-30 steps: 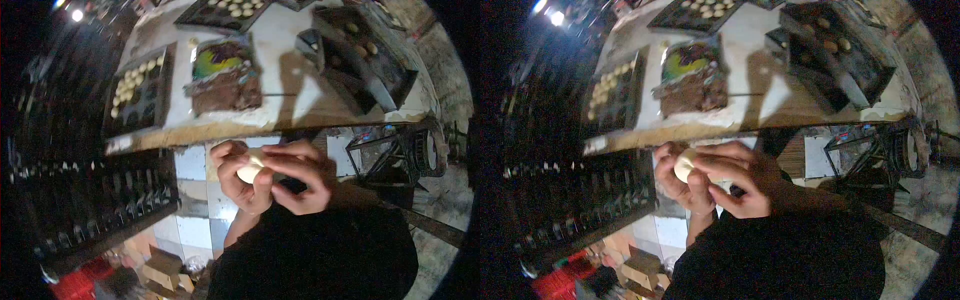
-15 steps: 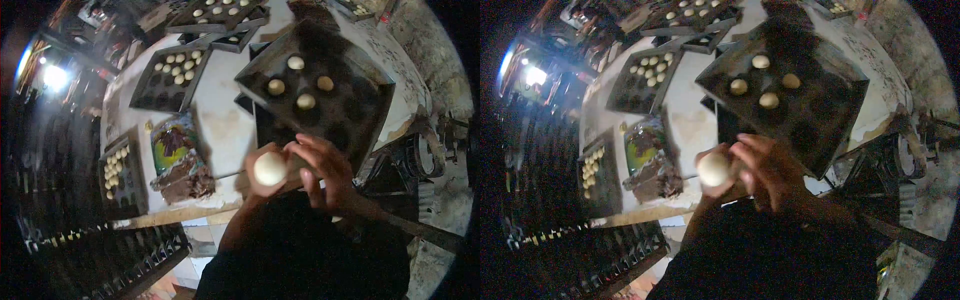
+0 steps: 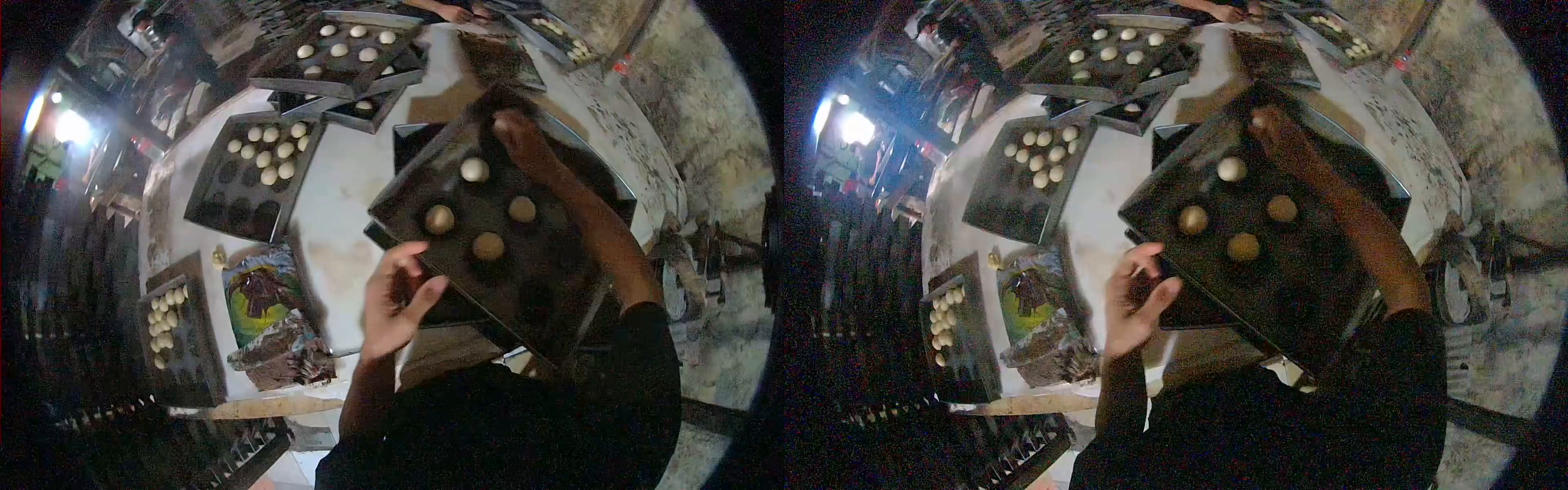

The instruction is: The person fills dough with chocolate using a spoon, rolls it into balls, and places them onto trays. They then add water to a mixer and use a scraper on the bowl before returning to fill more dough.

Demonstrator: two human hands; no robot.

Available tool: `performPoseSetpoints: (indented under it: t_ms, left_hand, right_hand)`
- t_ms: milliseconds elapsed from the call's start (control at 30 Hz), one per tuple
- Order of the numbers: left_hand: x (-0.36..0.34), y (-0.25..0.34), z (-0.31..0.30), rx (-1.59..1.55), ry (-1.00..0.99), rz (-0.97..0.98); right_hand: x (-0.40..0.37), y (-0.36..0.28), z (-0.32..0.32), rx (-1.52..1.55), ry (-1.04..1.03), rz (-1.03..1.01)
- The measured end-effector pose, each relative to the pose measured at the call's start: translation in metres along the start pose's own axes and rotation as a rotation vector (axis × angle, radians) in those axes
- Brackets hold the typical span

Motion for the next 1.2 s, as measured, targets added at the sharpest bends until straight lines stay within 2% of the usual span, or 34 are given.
performPoseSetpoints:
  t_ms: [33, 100, 167, 233, 267, 333, 367, 400, 433, 467, 500, 533, 567, 600, 633, 667, 733, 800, 867, 900, 967, 1033, 1100, 1133, 1167, 1200]
  left_hand:
    - [-0.008, 0.006, -0.021, -0.033, 0.096, -0.021]
    - [-0.035, -0.013, -0.085, -0.011, 0.288, 0.098]
    - [-0.072, -0.038, -0.144, -0.141, 0.497, 0.106]
    - [-0.106, -0.076, -0.195, -0.178, 0.603, 0.054]
    - [-0.126, -0.088, -0.210, -0.151, 0.762, -0.120]
    - [-0.165, -0.122, -0.235, -0.214, 0.923, -0.136]
    - [-0.181, -0.128, -0.245, -0.269, 0.985, -0.134]
    - [-0.197, -0.123, -0.257, -0.095, 1.047, -0.120]
    - [-0.209, -0.121, -0.268, 0.073, 1.090, -0.112]
    - [-0.219, -0.120, -0.289, 0.150, 1.113, 0.015]
    - [-0.220, -0.107, -0.320, 0.344, 1.109, 0.015]
    - [-0.220, -0.094, -0.356, 0.482, 1.117, -0.066]
    - [-0.212, -0.078, -0.399, 0.884, 1.145, 0.000]
    - [-0.200, -0.085, -0.456, 0.792, 1.165, 0.189]
    - [-0.193, -0.096, -0.519, 0.622, 1.152, 0.090]
    - [-0.176, -0.116, -0.588, 0.751, 1.023, -0.029]
    - [-0.148, -0.204, -0.746, 1.339, 1.143, -0.376]
    - [-0.126, -0.218, -0.803, 1.338, 1.326, -0.392]
    - [-0.102, -0.231, -0.833, 1.365, 1.205, -0.562]
    - [-0.091, -0.197, -0.806, 1.479, 1.028, -0.562]
    - [-0.081, -0.138, -0.737, 1.226, 1.204, -0.235]
    - [-0.093, -0.105, -0.660, 1.076, 1.352, 0.238]
    - [-0.102, -0.065, -0.542, 0.403, 0.896, 0.417]
    - [-0.114, -0.039, -0.471, 0.346, 0.787, 0.406]
    - [-0.126, -0.010, -0.397, 0.289, 0.683, 0.386]
    - [-0.132, -0.007, -0.349, 0.216, 0.513, 0.272]
  right_hand:
    - [-0.005, 0.007, 0.014, -0.070, -0.132, 0.016]
    - [-0.011, 0.016, 0.038, -0.211, -0.389, 0.033]
    - [-0.014, 0.021, 0.044, -0.165, -0.474, 0.092]
    - [-0.004, -0.014, 0.040, 0.098, -0.430, 0.200]
    - [0.016, -0.048, 0.027, 0.244, -0.437, 0.262]
    - [0.060, -0.125, -0.006, 0.507, -0.463, 0.355]
    - [0.039, -0.068, 0.002, 0.272, -0.388, 0.280]
    - [0.018, -0.012, 0.009, 0.026, -0.310, 0.232]
    - [0.013, 0.020, 0.009, -0.419, -0.375, 0.057]
    - [0.011, 0.002, 0.002, -0.491, -0.274, -0.006]
    - [0.007, -0.018, -0.007, -0.569, -0.249, -0.064]
    - [0.004, -0.041, -0.015, -0.649, -0.220, -0.120]
    - [0.003, -0.075, -0.018, -0.738, -0.261, -0.168]
    - [0.001, -0.116, -0.021, -0.654, -0.223, -0.220]
    - [0.001, -0.162, -0.026, -0.577, -0.185, -0.270]
    - [0.004, -0.207, -0.030, -0.503, -0.149, -0.328]
    - [0.004, -0.275, -0.028, -0.369, -0.196, -0.273]
    - [0.009, -0.329, -0.024, -0.262, -0.227, -0.193]
    - [0.009, -0.368, -0.027, -0.187, -0.225, -0.075]
    - [0.000, -0.375, -0.027, -0.147, -0.166, -0.061]
    - [-0.021, -0.375, -0.014, -0.060, -0.040, -0.045]
    - [-0.020, -0.394, 0.012, 0.051, -0.038, 0.092]
    - [-0.019, -0.414, 0.057, 0.387, -0.022, 0.093]
    - [-0.023, -0.424, 0.091, 0.459, -0.090, 0.069]
    - [-0.018, -0.441, 0.116, 0.754, -0.187, 0.242]
    - [-0.015, -0.458, 0.140, 1.009, -0.252, 0.459]
Point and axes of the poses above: each hand's wrist, its own x-axis towards the middle knuckle, its own z-axis out of the palm, y = z × x, the point moved 5 cm from there along x, towards the middle knuckle, and after that the axes turned 11 degrees about -z, right-handed, at the moved point
